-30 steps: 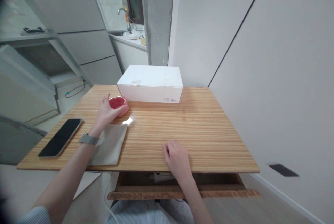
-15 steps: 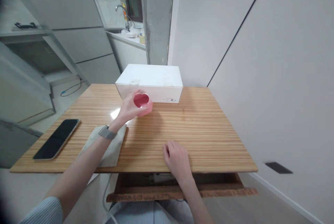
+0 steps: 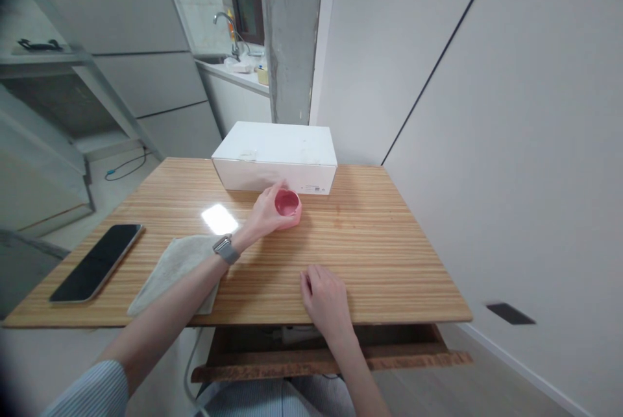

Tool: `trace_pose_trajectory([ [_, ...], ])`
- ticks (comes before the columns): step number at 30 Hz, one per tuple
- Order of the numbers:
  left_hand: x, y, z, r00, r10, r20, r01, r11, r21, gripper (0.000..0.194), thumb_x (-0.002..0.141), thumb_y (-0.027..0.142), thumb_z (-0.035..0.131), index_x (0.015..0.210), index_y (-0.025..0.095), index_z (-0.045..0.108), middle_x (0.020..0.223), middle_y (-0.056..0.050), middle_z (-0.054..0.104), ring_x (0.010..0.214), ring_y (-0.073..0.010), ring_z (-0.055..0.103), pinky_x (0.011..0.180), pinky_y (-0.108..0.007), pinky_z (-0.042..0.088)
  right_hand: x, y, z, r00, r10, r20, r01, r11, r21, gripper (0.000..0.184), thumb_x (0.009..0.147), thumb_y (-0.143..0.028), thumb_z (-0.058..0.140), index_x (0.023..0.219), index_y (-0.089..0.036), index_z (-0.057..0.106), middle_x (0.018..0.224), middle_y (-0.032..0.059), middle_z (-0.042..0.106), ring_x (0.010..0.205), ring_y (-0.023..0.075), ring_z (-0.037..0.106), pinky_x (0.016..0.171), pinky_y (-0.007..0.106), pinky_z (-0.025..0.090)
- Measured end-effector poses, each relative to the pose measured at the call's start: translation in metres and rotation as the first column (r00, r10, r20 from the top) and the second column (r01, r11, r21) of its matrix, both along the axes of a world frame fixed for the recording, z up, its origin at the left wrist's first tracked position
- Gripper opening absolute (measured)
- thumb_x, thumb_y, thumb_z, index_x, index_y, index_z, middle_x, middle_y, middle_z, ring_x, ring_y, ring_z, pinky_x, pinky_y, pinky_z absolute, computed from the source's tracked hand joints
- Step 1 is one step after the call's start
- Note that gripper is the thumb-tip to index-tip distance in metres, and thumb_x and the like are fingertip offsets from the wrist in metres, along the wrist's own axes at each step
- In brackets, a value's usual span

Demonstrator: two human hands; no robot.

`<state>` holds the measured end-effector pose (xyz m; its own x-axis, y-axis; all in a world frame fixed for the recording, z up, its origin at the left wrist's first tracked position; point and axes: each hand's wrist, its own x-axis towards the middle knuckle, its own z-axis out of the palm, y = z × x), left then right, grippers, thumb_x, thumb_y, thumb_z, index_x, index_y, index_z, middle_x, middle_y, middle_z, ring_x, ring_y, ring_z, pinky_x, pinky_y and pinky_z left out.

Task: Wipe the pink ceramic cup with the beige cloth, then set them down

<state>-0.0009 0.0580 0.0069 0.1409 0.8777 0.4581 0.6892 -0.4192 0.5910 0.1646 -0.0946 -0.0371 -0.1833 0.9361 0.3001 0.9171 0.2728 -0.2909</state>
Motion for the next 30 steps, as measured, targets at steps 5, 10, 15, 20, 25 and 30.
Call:
trace_pose_trajectory([
  [5,-0.026,-0.03,0.025,0.99,0.042,-0.134,-0.036,0.998,0.044,0.094,0.066,0.053,0.07,0.141,0.017,0.026,0.135,-0.018,0.039,0.125,-0.0343,0.04,0.101,-0.05,0.036,0.001,-0.001,-0.004,1.0,-0.008,0.001,0.008,1.0,0.005,0.024,0.094,-0.024,0.042,0.071,-0.021,0.046,0.069,-0.0006,0.057,0.064,0.014,0.053,0.061,0.026,0.03],
  [10,-0.07,-0.101,0.025,0.847,0.342,-0.407,-0.355,0.934,0.046,0.039,0.084,0.043,0.052,0.11,0.013,0.052,0.101,-0.013,0.054,0.098,-0.0286,0.053,0.088,-0.042,0.044,0.001,-0.001,-0.005,1.0,-0.001,-0.006,0.001,1.0,0.003,0.025,0.095,-0.026,0.041,0.071,-0.021,0.046,0.069,-0.0006,0.056,0.065,0.0146,0.053,0.062,0.026,0.03],
  [15,-0.099,-0.163,-0.005,0.723,0.324,-0.61,-0.434,0.9,-0.036,0.034,0.086,0.044,0.05,0.103,0.016,0.059,0.096,-0.011,0.057,0.091,-0.0278,0.054,0.081,-0.04,0.045,0.002,0.001,-0.007,0.998,0.0,-0.056,-0.001,1.0,-0.011,0.028,0.095,-0.029,0.04,0.069,-0.021,0.046,0.066,-0.0003,0.055,0.062,0.0145,0.051,0.06,0.027,0.029],
  [20,-0.096,-0.181,-0.013,0.718,0.308,-0.623,-0.461,0.883,-0.094,0.029,0.09,0.025,0.04,0.106,0.015,0.062,0.108,-0.013,0.063,0.095,-0.0258,0.06,0.078,-0.035,0.045,0.004,0.002,-0.001,0.925,-0.085,-0.371,0.031,0.988,-0.15,0.033,0.09,-0.04,0.048,0.063,-0.021,0.047,0.059,-0.0018,0.049,0.056,0.013,0.045,0.057,0.027,0.028],
  [25,-0.083,-0.154,0.015,0.836,0.307,-0.455,-0.483,0.805,-0.345,0.025,0.086,0.026,0.045,0.088,0.018,0.069,0.074,-0.007,0.07,0.069,-0.022,0.065,0.062,-0.03,0.043,-0.006,0.001,0.017,0.232,-0.412,-0.881,-0.3,0.831,-0.468,0.035,0.08,-0.053,0.061,0.072,-0.018,0.059,0.065,0.0016,0.062,0.06,0.0141,0.057,0.06,0.027,0.043],
  [30,-0.036,-0.141,0.026,0.958,0.288,0.008,-0.258,0.867,-0.426,0.023,0.08,0.024,0.052,0.093,0.021,0.071,0.075,-0.002,0.072,0.068,-0.0175,0.067,0.064,-0.026,0.047,-0.018,0.008,0.028,-0.298,-0.647,-0.702,-0.667,0.667,-0.331,0.042,0.078,-0.047,0.066,0.107,-0.017,0.061,0.114,0.0108,0.066,0.105,0.0238,0.063,0.092,0.043,0.048],
])
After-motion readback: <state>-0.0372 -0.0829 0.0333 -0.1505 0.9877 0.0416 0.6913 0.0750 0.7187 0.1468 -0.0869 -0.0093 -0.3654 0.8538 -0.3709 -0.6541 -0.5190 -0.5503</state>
